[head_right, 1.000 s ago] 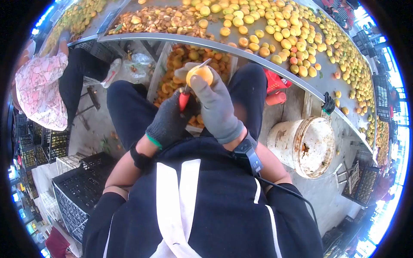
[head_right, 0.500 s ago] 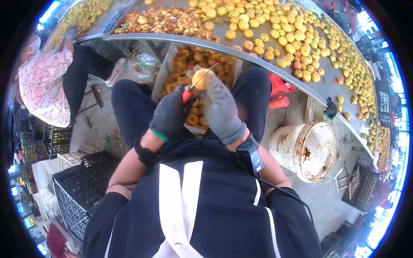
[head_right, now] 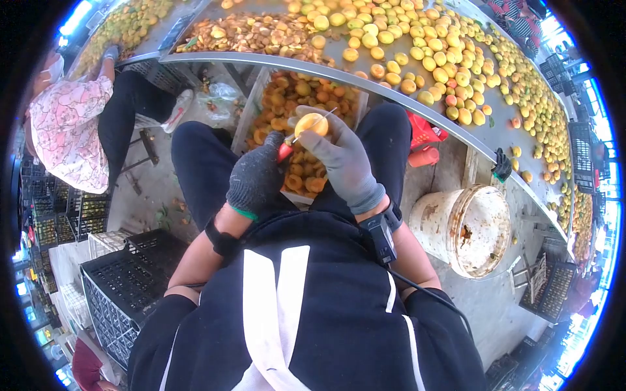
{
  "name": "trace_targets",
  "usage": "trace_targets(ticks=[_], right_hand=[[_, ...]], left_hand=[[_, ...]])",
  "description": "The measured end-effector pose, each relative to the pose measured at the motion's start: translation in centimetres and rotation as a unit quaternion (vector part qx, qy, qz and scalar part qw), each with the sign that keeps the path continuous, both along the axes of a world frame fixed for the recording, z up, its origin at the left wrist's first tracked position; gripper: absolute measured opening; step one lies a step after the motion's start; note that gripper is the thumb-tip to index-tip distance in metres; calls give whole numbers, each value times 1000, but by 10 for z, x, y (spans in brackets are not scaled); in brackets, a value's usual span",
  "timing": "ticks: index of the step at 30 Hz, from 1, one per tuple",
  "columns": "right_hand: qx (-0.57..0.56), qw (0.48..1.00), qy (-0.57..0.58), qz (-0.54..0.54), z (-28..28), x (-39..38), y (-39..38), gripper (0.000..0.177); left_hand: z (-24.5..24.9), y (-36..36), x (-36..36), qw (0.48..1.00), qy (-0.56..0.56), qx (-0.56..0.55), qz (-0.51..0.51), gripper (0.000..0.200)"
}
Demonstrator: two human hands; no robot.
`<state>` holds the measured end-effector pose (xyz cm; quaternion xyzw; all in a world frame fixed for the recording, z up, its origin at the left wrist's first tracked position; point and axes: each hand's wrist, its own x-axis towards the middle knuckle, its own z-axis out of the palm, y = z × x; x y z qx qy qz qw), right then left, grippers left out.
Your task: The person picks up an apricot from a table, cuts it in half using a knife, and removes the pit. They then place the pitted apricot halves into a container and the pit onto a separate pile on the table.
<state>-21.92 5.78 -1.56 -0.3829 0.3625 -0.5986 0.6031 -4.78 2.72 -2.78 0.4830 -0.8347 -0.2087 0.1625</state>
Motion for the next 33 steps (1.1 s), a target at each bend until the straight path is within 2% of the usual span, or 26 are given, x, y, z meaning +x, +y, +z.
trace_targets(ticks=[1,2,5,7,11,13,17,19,23,28,30,32,33], right_hand=[[-3,998,58,-17,2,0,1,45],[-3,998,59,-18,0,0,1,45],[-43,999,-6,-28,-10,5,1,45],[-32,979,-203,-9,-13,12,2,44],[-55,986,-154,-16,-12,15,3,40],[-36,999,-28,-30,-17,12,2,39],[-20,997,-64,-25,-16,7,3,38],[1,990,-138,0,-11,6,3,38],[-11,997,-64,-29,-2,10,4,39],[-51,993,-103,-6,1,10,8,46],[-56,993,-104,8,0,6,8,48],[-62,992,-104,23,1,5,7,51],[-62,987,-147,35,2,6,8,51]], left_hand=[[-1,2,0,1000,0,1,0,37],[-3,3,0,1000,18,-7,4,37],[5,8,-3,1000,25,2,8,38],[7,9,-2,1000,15,17,9,38],[4,4,5,1000,-1,6,0,38],[2,3,5,1000,-1,0,-4,38],[-3,2,5,1000,-7,-13,-6,38],[-1,1,4,1000,-11,-19,-10,37],[3,4,3,999,29,-33,-17,35],[3,10,1,996,86,-21,-29,34],[5,11,1,995,89,36,-33,30],[5,11,0,993,100,46,-37,29],[4,11,0,992,110,55,-42,29]])
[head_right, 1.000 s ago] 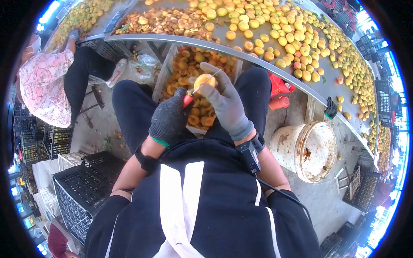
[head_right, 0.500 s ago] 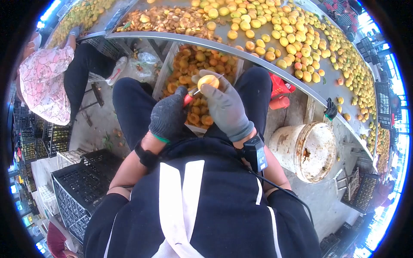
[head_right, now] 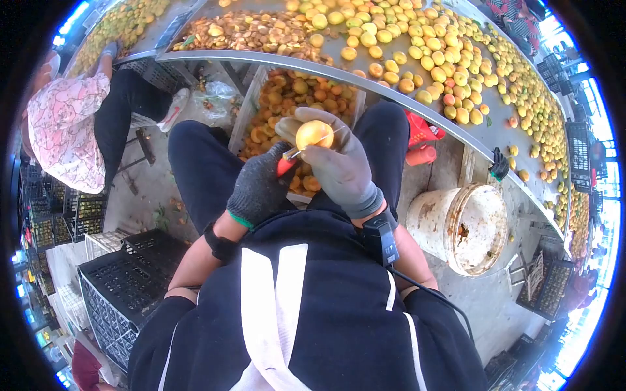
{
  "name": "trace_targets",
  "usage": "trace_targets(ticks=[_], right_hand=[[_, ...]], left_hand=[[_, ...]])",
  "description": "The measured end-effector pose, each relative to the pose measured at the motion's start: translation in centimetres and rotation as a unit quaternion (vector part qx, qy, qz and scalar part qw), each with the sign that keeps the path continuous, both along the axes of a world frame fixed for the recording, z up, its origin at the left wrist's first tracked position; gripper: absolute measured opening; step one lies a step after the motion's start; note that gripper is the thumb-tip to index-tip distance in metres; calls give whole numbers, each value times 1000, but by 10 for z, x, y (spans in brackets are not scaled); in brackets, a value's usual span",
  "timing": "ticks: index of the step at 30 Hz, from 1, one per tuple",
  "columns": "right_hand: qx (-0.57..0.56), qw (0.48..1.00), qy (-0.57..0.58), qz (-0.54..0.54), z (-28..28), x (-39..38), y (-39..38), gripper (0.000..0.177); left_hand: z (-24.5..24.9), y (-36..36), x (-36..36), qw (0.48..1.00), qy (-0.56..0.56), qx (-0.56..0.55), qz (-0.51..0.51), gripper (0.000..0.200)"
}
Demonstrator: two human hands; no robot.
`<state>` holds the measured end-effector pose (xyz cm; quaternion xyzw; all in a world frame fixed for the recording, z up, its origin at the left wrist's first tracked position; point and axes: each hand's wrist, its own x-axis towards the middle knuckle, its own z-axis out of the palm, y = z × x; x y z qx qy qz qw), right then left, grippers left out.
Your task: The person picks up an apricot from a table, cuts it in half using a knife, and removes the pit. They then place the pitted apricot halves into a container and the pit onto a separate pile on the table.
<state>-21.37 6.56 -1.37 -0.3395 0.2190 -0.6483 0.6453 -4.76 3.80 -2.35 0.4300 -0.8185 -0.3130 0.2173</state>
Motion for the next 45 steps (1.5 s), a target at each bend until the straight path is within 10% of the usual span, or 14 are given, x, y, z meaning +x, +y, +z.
trace_targets(ticks=[11,20,25,29,40,45], right_hand=[[-25,996,-65,57,-11,3,-6,56],[31,980,190,-48,6,5,-2,36],[43,994,-103,-19,-7,20,-2,39],[42,993,-113,-3,-14,17,-8,40],[88,968,223,-76,5,4,-4,40],[109,971,197,-83,10,12,0,30]], left_hand=[[-14,-3,3,1000,13,12,-4,27],[-11,-6,9,1000,9,19,18,27],[-12,-5,11,1000,2,-4,23,30],[-12,-13,12,998,-41,-24,35,28],[-8,-12,9,996,-53,-58,41,33],[-1,-12,10,996,-77,-42,25,32]])
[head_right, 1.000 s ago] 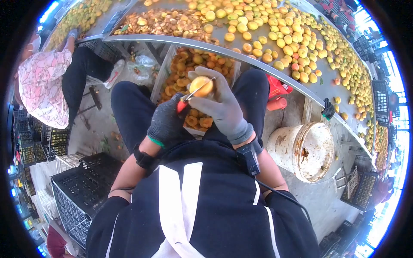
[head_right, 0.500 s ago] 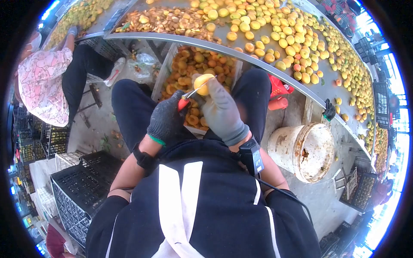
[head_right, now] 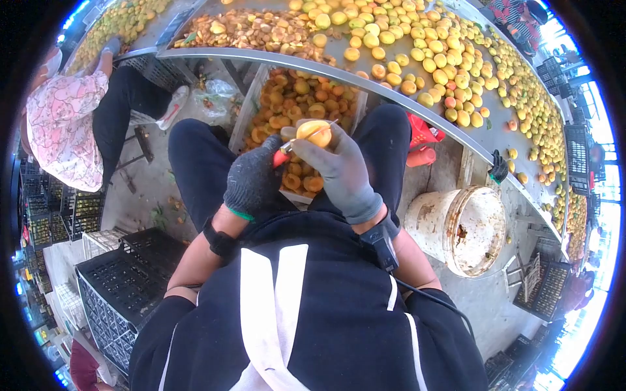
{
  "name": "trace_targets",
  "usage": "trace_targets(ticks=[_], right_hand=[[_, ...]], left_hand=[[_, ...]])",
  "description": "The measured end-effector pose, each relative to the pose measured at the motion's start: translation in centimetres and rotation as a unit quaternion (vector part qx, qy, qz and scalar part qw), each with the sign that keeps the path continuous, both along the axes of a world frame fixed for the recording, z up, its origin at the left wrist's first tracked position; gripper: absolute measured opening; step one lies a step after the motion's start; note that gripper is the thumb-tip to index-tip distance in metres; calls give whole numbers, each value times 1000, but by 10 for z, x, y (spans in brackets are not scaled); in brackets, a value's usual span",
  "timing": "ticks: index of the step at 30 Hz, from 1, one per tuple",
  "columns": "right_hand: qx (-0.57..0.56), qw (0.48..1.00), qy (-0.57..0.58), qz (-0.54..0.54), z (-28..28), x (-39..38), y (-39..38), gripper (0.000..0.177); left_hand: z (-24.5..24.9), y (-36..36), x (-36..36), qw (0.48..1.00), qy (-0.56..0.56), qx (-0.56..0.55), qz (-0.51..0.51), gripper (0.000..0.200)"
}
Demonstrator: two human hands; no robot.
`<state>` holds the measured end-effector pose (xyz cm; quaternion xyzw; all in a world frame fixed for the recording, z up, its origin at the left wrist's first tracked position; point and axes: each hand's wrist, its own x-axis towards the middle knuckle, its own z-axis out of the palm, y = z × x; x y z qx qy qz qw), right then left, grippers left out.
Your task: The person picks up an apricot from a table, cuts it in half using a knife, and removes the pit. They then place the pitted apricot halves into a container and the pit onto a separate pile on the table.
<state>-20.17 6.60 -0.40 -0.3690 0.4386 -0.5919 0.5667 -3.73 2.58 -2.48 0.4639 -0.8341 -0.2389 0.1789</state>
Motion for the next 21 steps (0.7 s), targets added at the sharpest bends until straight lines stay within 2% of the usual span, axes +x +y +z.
trace_targets(ticks=[1,2,7,9,11,13,16,17,19,20,21], right_hand=[[8,999,-52,-2,2,3,1,28],[9,999,-52,-3,4,4,1,28],[1,999,43,-24,9,4,-3,29],[11,999,38,-28,8,4,-3,29],[19,999,33,-31,4,3,-1,29],[-47,999,-5,19,-4,-1,5,31],[-46,998,-3,45,-7,-2,12,34],[-46,998,-3,45,-9,-1,11,34],[-77,978,-188,44,-12,2,6,38],[-77,978,-187,43,-14,0,3,38],[-80,961,-255,66,-17,-3,0,39]], left_hand=[[-2,1,-1,1000,0,2,0,32],[-6,1,-2,1000,27,-1,9,31],[-7,1,-2,998,64,21,13,30],[-12,1,-4,997,68,-38,9,28],[-17,4,-2,996,84,-14,-1,28],[-17,7,-1,995,99,10,-11,27],[-16,8,-2,992,119,41,8,26],[-18,6,-2,990,135,36,-20,25],[-14,3,-1,987,151,33,-47,24],[-10,0,-1,989,125,46,-59,24],[-7,-2,-1,991,100,58,-72,24]])
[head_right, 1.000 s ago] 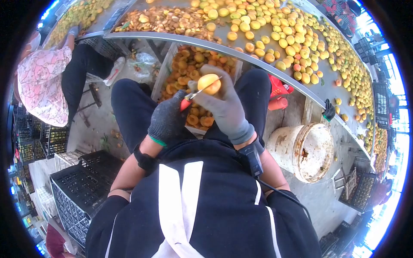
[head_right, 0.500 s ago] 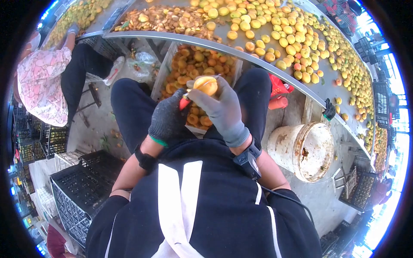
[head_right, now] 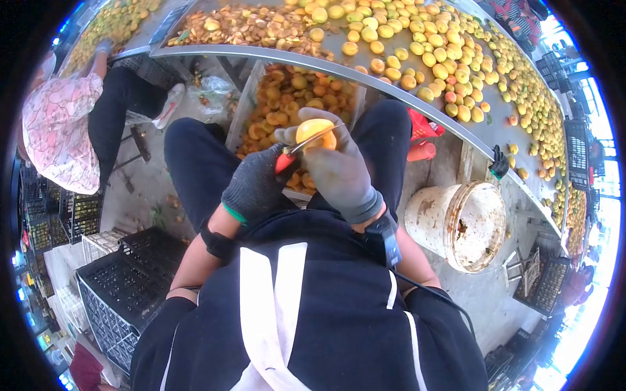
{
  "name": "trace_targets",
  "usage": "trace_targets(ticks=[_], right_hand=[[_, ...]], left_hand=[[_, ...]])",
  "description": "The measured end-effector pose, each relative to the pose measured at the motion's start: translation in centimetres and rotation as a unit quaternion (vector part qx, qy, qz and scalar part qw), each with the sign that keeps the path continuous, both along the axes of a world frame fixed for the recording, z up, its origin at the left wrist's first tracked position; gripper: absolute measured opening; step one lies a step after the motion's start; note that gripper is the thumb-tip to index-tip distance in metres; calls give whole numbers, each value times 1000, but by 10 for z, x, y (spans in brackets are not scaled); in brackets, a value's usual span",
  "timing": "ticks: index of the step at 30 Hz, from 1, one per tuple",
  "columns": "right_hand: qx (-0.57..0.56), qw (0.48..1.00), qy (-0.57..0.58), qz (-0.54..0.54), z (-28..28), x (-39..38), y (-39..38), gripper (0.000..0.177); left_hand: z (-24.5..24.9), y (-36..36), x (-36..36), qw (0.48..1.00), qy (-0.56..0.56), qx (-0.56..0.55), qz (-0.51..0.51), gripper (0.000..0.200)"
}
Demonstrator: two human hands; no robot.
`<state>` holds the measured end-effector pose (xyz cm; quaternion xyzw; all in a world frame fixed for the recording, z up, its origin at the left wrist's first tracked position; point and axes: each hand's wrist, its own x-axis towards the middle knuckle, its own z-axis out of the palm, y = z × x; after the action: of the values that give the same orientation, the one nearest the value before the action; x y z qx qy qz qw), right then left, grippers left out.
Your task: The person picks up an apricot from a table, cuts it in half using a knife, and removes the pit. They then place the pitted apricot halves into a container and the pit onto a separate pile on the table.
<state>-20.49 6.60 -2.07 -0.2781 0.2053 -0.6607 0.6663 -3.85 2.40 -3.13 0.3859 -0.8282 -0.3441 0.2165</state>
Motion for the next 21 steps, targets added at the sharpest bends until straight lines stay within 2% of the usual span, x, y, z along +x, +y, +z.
trace_targets(ticks=[1,2,3,4,5,6,7,8,9,10,11,13,17,18,19,20,21], right_hand=[[-7,997,-68,28,-4,-2,-2,39],[-7,997,-68,26,-11,-2,-3,39],[7,996,73,-58,-23,-1,-3,38],[21,967,213,-140,-33,0,-2,37],[24,967,213,-140,-39,-6,-2,37],[96,993,46,-56,-45,-18,-1,37],[164,978,-123,30,-51,-27,-2,39],[167,978,-124,31,-60,-34,-5,39],[170,960,-197,100,-64,-36,-11,38],[170,934,-267,167,-66,-37,-14,38],[170,933,-268,167,-67,-38,-15,38],[371,923,-81,58,-44,-28,-21,34],[366,928,-57,36,-55,-30,-25,34],[284,938,-135,149,-58,-34,-24,35],[195,923,-210,257,-61,-36,-23,36],[196,922,-211,258,-63,-37,-21,36],[228,936,-148,225,-50,-30,-17,37]], left_hand=[[0,-2,1,1000,1,0,-2,24],[-1,-5,3,999,16,39,-24,23],[-2,-7,7,995,32,80,-44,22],[-2,-8,11,995,31,82,-45,22],[-1,-9,17,988,72,125,-61,21],[-1,-11,22,976,113,169,-75,21],[-5,-13,27,976,112,172,-74,21],[-10,-15,32,950,201,225,-78,20],[-11,-17,35,914,287,274,-81,20],[-6,-19,37,870,325,366,-56,19],[-7,-21,39,870,325,366,-55,19],[-9,-25,41,819,335,463,55,19],[-6,-32,40,811,340,471,66,19],[-3,-31,37,800,370,466,76,19],[0,-31,34,788,400,460,87,19],[3,-33,31,788,400,461,88,19],[5,-35,29,771,423,470,72,18]])
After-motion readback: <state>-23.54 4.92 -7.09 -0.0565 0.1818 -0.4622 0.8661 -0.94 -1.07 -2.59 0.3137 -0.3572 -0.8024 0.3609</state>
